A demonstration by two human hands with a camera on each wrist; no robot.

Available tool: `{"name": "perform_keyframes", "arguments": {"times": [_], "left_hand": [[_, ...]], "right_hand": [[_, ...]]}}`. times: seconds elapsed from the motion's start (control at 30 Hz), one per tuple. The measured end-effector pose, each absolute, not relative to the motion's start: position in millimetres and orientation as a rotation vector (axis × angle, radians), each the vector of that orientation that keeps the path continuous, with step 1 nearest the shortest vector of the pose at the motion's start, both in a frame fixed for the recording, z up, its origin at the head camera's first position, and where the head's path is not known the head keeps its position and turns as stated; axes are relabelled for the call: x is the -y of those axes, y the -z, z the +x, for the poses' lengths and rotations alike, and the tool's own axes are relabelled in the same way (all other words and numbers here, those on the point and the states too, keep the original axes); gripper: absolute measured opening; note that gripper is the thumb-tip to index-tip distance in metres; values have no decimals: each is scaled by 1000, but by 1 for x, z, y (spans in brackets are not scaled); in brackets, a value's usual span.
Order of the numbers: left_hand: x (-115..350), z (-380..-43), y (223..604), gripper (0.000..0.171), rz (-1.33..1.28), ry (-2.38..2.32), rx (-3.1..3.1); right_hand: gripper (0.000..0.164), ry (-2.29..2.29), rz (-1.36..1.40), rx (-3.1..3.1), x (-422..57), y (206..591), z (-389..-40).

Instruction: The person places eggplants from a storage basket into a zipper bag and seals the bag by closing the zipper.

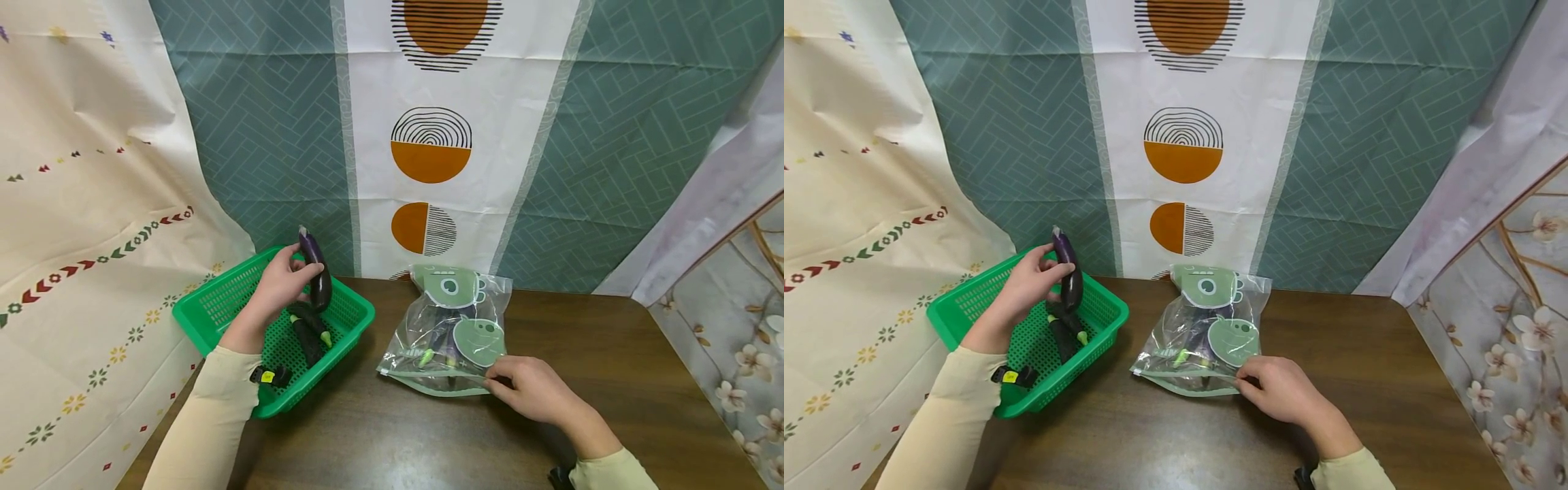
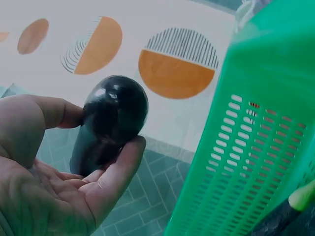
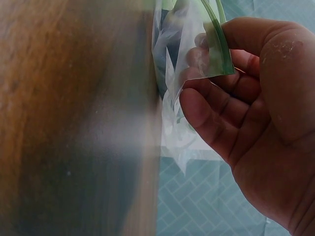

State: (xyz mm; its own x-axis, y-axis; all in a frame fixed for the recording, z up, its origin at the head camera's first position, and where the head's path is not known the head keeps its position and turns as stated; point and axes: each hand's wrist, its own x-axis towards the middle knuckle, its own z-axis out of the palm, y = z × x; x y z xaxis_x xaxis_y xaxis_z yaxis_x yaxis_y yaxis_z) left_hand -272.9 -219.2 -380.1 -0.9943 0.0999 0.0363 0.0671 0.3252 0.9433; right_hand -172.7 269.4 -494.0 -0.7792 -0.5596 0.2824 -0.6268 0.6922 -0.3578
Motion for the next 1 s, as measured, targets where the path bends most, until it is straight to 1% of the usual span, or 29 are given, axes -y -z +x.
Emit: {"name": "perform_keyframes", "arguments": {"times": [0.4,0.6,1.0], "left_hand": [[204,-260,371,90,185,-1992,-2409],[192,-253,368,86,218,-2073,-2340],[171,-240,366,81,273,-2111,-2272]], "right_hand": [[17,-666,981,2729,-270,496,-173],[17,-658,972,2739,-270,496,-173],[18,-665,966,2750,-271,495,-174]]}}
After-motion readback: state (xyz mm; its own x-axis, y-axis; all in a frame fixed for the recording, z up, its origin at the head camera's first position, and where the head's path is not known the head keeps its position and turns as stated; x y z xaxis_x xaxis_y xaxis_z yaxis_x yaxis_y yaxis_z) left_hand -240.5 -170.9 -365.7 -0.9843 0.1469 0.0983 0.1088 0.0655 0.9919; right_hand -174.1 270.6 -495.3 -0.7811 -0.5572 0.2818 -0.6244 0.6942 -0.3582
